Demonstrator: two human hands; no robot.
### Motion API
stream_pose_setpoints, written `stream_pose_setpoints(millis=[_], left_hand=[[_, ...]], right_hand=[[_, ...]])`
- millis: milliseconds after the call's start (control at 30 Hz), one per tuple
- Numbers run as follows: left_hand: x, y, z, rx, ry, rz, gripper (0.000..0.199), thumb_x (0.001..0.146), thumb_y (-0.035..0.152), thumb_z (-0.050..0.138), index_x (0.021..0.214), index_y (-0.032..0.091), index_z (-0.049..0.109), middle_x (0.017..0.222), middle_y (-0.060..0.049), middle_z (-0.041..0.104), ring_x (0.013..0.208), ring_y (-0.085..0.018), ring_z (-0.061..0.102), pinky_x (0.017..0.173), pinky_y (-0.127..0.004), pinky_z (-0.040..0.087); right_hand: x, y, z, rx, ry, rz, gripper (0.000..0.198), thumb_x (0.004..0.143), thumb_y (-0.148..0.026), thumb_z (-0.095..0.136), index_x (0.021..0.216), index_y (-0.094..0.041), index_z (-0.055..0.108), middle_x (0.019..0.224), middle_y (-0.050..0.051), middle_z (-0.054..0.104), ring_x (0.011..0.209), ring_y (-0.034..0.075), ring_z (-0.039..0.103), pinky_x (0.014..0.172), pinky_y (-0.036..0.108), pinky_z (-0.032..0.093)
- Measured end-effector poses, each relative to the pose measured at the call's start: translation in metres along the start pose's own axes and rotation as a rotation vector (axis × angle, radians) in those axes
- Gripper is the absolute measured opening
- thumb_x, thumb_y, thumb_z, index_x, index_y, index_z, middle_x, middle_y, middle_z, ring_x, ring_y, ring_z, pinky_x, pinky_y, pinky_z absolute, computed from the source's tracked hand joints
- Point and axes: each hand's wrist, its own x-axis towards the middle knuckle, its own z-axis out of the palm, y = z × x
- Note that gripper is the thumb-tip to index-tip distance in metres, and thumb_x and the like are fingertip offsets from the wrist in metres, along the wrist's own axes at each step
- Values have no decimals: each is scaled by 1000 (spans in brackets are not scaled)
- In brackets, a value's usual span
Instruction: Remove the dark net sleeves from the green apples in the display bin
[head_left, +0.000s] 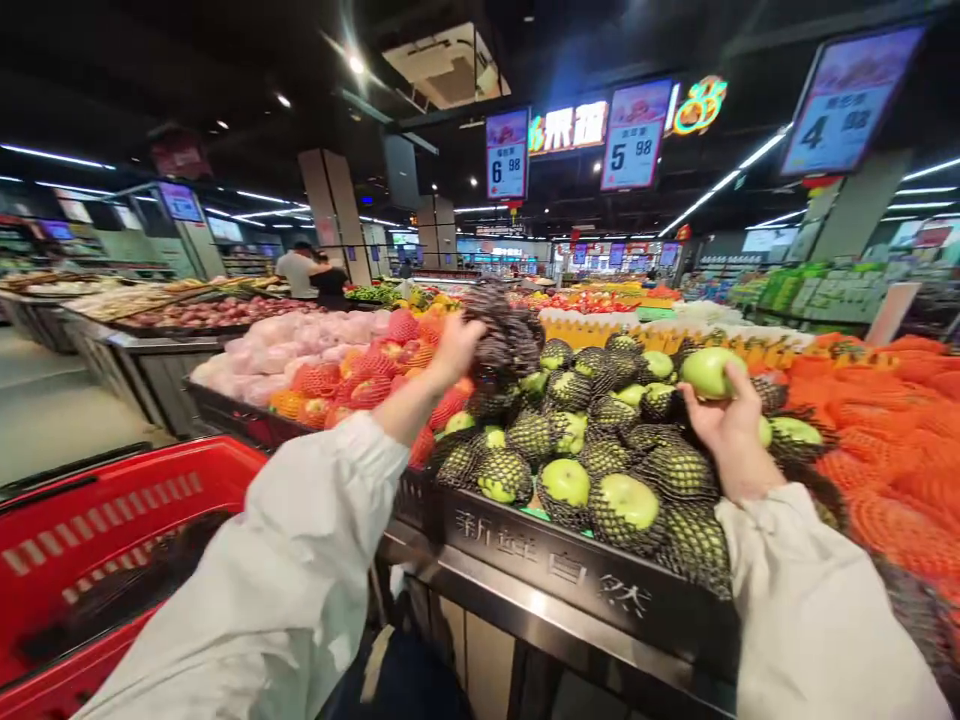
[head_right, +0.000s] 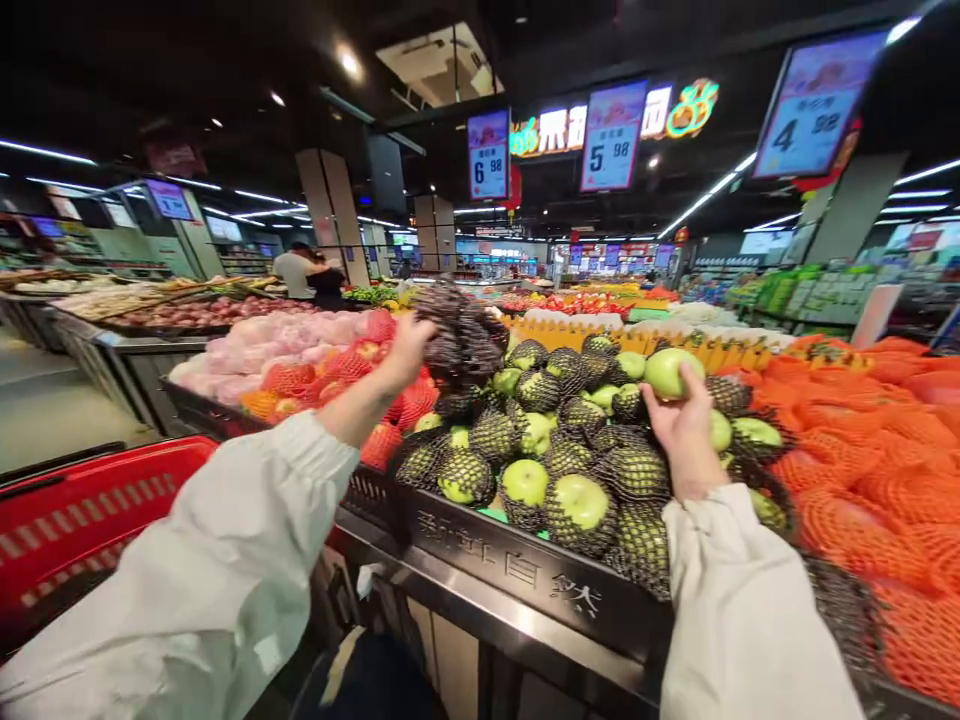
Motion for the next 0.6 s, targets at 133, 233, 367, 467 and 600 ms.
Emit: stream_pose_setpoints(millis=[133, 233, 367, 467, 600], left_hand=[[21, 63, 119, 187, -137, 318, 30, 84, 25, 57, 110, 14, 68, 120, -11, 68, 114, -28, 62, 104, -38, 47], [36, 80, 175, 320, -197, 292, 43, 85, 26, 60, 126, 13, 60, 137, -18, 57, 126, -31, 57, 110, -38, 43], [45, 72, 213, 397, -444, 65, 94, 79, 36, 72, 155, 7, 25, 158, -28, 33, 145, -37, 39, 117, -41, 35], [43, 69, 217, 369, -554, 17, 118, 75, 44, 76, 160, 8, 4, 163, -29, 21, 150, -39, 29, 120, -44, 30], [32, 80, 208, 205, -488, 24, 96, 84, 33, 63, 162, 16, 11, 162, -24, 28, 147, -35, 39, 118, -41, 34]], right_hand=[[0, 3, -1, -2, 3, 5, 8, 88, -24, 64, 91, -18, 68, 78, 0, 71, 62, 12, 68, 50, 19, 60], [-2, 1, 0, 31, -4, 37, 8, 85, -25, 66, 90, -19, 66, 79, 0, 69, 65, 12, 67, 50, 18, 60], [-2, 2, 2, 64, -19, 32, 10, 82, -24, 68, 91, -20, 65, 80, -1, 70, 67, 12, 67, 52, 19, 61], [-1, 4, 3, 50, -47, 42, 11, 82, -25, 69, 91, -21, 65, 80, -1, 69, 65, 12, 67, 53, 21, 62], [3, 8, 1, 4, -78, 50, 22, 76, -28, 76, 94, -21, 65, 84, 0, 69, 70, 13, 68, 56, 22, 64]])
